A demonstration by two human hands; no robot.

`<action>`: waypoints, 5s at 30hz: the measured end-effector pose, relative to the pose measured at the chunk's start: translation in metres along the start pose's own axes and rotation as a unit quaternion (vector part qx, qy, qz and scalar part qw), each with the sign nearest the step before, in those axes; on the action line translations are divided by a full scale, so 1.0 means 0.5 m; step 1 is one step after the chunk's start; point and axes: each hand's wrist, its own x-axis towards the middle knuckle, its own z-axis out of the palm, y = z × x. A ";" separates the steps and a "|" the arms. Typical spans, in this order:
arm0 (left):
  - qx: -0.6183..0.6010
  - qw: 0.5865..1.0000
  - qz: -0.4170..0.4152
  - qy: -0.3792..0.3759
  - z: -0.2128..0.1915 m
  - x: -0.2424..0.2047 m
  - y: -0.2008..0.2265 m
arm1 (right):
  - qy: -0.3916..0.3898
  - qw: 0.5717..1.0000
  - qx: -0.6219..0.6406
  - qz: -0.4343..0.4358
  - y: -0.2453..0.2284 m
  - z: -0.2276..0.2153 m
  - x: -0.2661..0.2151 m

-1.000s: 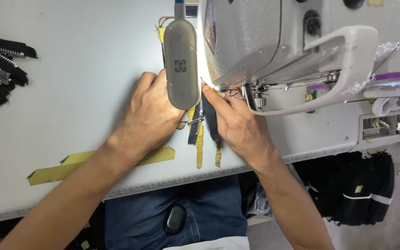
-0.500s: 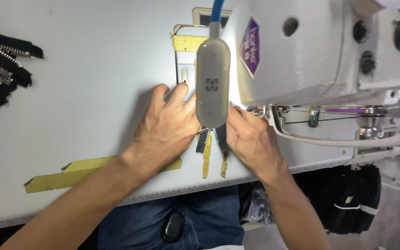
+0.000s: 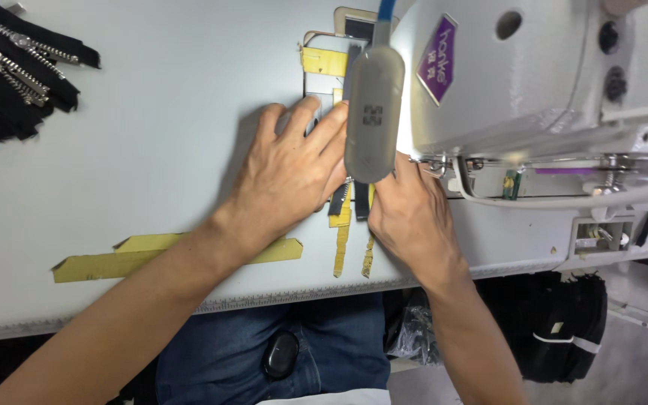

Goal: The person aligns a black zipper with a piece of fabric on a sewing machine table. They then guide the zipper and fabric under the sewing machine needle, stitching the zipper onto the fabric. The person continues to feed the zipper through the machine, ensuring it remains straight and aligned during the sewing process.

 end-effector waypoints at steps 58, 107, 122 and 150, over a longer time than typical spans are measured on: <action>-0.216 0.862 -0.449 -0.094 -0.014 0.094 0.193 | 0.236 0.957 0.123 0.112 -0.071 0.040 -0.153; -0.086 0.992 -0.069 0.069 -0.045 0.012 0.095 | 0.324 0.907 0.144 0.228 -0.103 -0.004 -0.037; -0.080 0.986 -0.102 0.102 0.037 -0.008 0.119 | 0.384 0.877 0.265 0.113 -0.062 0.020 -0.079; -0.071 0.994 0.001 0.079 0.040 -0.013 0.118 | 0.257 0.927 0.249 0.113 0.091 0.038 -0.051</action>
